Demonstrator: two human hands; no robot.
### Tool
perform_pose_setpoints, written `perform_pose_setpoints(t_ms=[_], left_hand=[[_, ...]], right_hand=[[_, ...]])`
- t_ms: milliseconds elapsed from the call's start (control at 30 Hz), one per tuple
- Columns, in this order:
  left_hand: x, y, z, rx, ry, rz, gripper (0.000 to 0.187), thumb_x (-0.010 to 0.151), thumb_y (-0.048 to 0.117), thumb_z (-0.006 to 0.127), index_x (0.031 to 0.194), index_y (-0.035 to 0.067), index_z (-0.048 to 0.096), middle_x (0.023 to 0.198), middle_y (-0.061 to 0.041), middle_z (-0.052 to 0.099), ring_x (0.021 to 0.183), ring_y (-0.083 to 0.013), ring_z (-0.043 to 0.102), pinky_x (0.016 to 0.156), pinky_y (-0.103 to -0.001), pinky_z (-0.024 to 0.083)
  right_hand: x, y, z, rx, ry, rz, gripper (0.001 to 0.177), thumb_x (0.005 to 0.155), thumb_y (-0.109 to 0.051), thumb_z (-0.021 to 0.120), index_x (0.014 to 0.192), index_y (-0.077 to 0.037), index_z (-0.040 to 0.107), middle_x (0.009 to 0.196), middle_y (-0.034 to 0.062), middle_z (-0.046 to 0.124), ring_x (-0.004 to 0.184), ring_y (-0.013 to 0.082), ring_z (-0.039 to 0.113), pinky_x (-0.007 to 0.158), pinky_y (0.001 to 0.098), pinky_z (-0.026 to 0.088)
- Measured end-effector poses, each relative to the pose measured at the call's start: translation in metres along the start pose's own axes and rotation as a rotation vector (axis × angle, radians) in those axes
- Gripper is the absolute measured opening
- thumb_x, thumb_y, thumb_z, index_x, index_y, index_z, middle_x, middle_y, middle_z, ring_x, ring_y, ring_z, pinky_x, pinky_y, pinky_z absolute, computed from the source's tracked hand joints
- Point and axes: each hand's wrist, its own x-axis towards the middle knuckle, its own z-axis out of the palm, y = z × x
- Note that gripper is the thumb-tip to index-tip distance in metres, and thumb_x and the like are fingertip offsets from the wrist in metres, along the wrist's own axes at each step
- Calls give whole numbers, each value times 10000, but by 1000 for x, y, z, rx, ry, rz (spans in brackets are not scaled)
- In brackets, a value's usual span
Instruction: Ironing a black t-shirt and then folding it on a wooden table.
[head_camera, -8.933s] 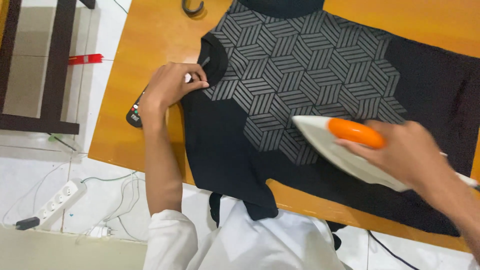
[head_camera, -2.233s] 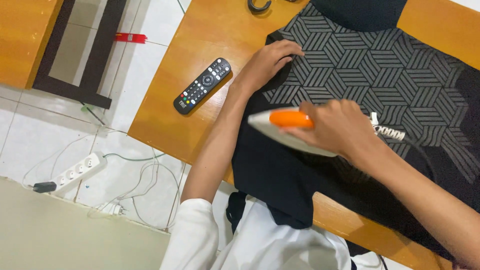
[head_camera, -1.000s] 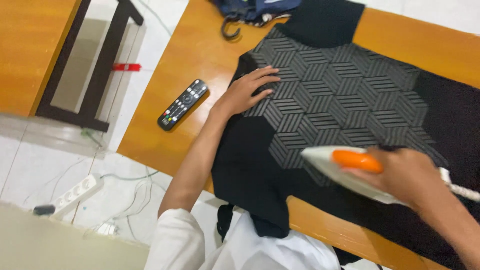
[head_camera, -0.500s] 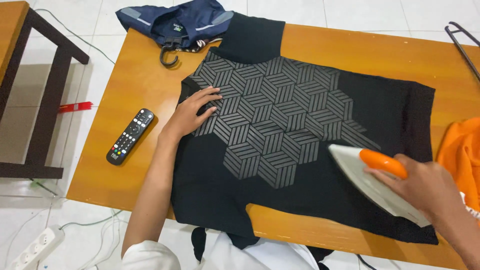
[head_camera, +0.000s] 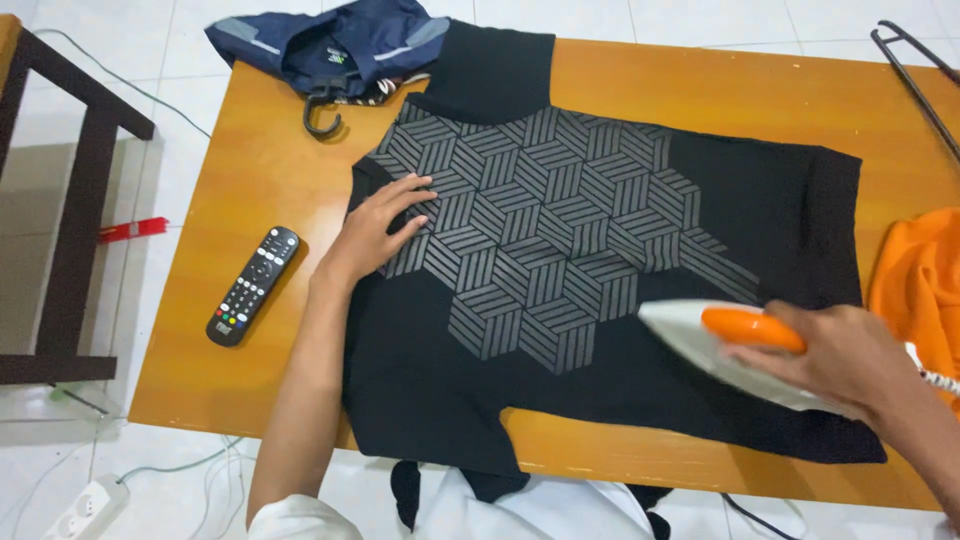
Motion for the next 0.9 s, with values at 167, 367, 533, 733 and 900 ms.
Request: perform_pose_setpoints(t_ms=[167,367,533,733,900], left_hand=[[1,2,-5,-3,-26,-11,361,1046,207,576,1391,109,608,1547,-81,512,1491,-290,396,1166,-490,368],[0,-16,-2,3,7,87,330,1059,195,585,1372,96,619,1518,-111,539,1453,-315,451,1172,-473,372],[1,-20,-4,-15,23,42,321,1051,223,607,1355,127,641,1502,-74,559,1459,-286,441,1154,-470,386],[-2,-36,6,13,65,106,298,1065,230,603,1339,122,646,1489,-80,569,1434,-307,471,1137,-493,424],[1,-45,8,5,106,182,284,1063,193,627,1331,102,654,1470,-110,576,1394,-313,523,1136,-477,446]], right_hand=[[8,-24,0,76,114,-285,554,629,-935,604,815,-417,671,554,3,660,601,325,682,584,422,519],[42,-82,-53,50,48,24,667,777,-873,507,971,-261,690,655,158,722,763,399,743,658,471,581],[76,-116,-59,-41,-100,-342,587,687,-932,529,999,-445,632,695,-30,768,755,267,767,665,391,564],[90,-197,-120,123,-51,-237,600,809,-813,539,1137,-335,689,762,188,778,840,451,754,759,526,592],[101,-225,-116,72,86,-594,570,788,-843,567,918,-289,604,634,59,718,685,407,707,606,502,536]])
